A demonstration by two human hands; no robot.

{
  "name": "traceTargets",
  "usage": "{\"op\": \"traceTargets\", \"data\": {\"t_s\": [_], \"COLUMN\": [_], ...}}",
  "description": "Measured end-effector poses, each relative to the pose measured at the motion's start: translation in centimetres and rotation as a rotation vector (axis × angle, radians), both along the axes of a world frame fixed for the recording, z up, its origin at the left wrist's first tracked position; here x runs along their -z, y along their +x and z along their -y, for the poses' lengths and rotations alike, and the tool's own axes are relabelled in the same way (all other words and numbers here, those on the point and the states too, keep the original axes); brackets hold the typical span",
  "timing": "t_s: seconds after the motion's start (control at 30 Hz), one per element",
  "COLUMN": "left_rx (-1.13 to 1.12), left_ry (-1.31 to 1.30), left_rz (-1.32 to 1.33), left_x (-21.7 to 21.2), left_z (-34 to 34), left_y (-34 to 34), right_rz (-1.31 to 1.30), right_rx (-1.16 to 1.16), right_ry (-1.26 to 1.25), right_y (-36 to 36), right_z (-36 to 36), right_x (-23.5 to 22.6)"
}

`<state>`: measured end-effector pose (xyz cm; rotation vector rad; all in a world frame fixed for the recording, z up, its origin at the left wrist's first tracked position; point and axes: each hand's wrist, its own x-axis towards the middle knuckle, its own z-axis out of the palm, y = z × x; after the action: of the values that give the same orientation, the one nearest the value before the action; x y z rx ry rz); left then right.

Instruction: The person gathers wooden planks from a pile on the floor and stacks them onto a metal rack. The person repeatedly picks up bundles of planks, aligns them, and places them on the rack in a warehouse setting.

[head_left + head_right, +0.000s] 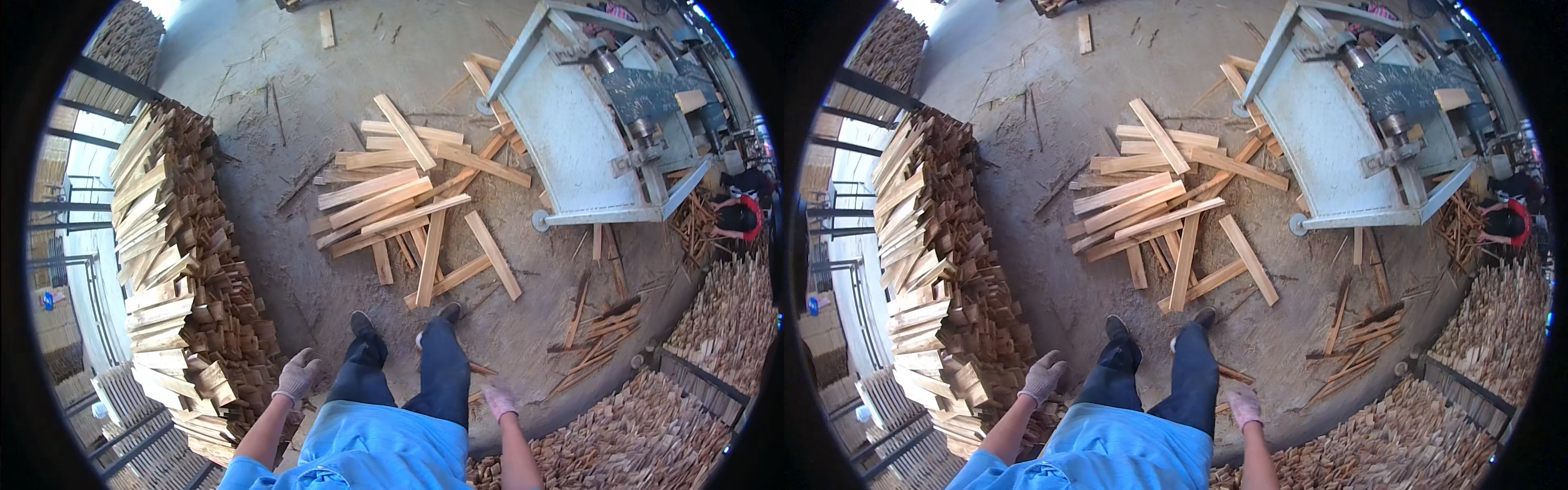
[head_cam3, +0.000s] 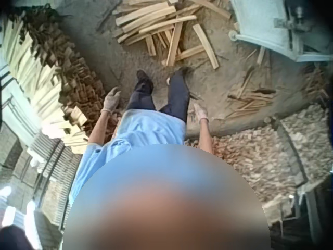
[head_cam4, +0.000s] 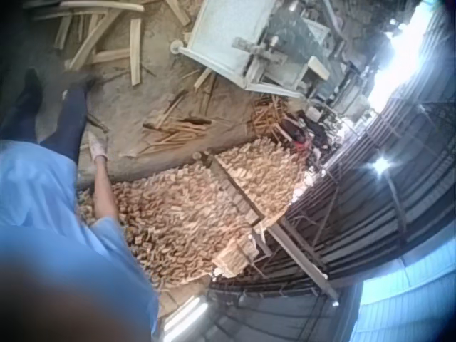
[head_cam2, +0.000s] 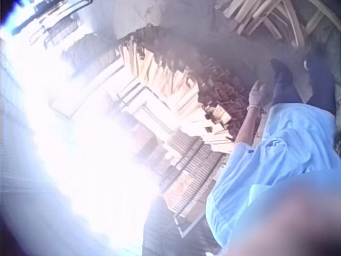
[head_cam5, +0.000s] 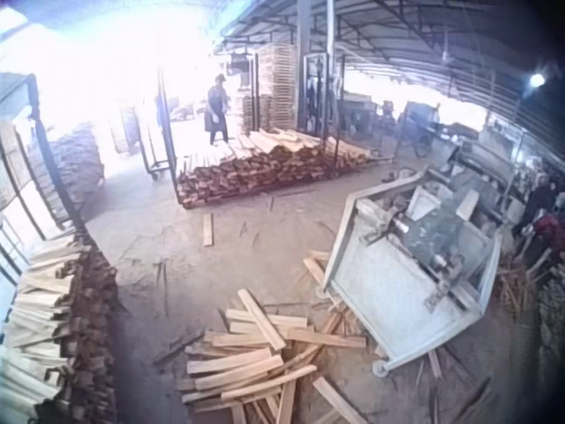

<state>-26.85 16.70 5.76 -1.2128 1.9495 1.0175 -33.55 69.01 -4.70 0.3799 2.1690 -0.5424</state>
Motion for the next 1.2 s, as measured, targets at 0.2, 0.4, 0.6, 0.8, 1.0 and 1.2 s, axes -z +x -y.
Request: {"op": "traceTargets", "data": {"t_s": [0.2,0.4,0.6,0.8,1.0,1.2], "left_rx": [0.001,0.369,0.849,0.978,1.013,0.696], "left_ry": [-0.085,-0.059,-0.211,-0.538,-0.559,0.288], "left_rz": [-0.011,-0.009,-0.146,-0.464,-0.368,0.030], "left_x": [-0.5,10.8,35.7,49.8,53.2,44.2], "left_z": [1.1,2.1,5.0,3.5,4.7,1.9], "left_y": [-2.9,-8.5,-17.4,-28.2,-26.1,-27.2], "right_rz": [0.267,0.087,0.075,-0.043,-0.244,0.064], "right_rx": [-0.052,0.055,0.000,0.050,-0.180,0.116], "right_ry": [-0.069,-0.195,-0.041,0.393,0.432,0.114], "right_y": [-4.5,-10.3,-18.4,-22.3,-19.7,-20.6], "right_z": [10.2,13.5,18.9,27.3,28.6,29.0], "right_x": [2.4,12.3,27.0,36.2,37.8,34.9]}}
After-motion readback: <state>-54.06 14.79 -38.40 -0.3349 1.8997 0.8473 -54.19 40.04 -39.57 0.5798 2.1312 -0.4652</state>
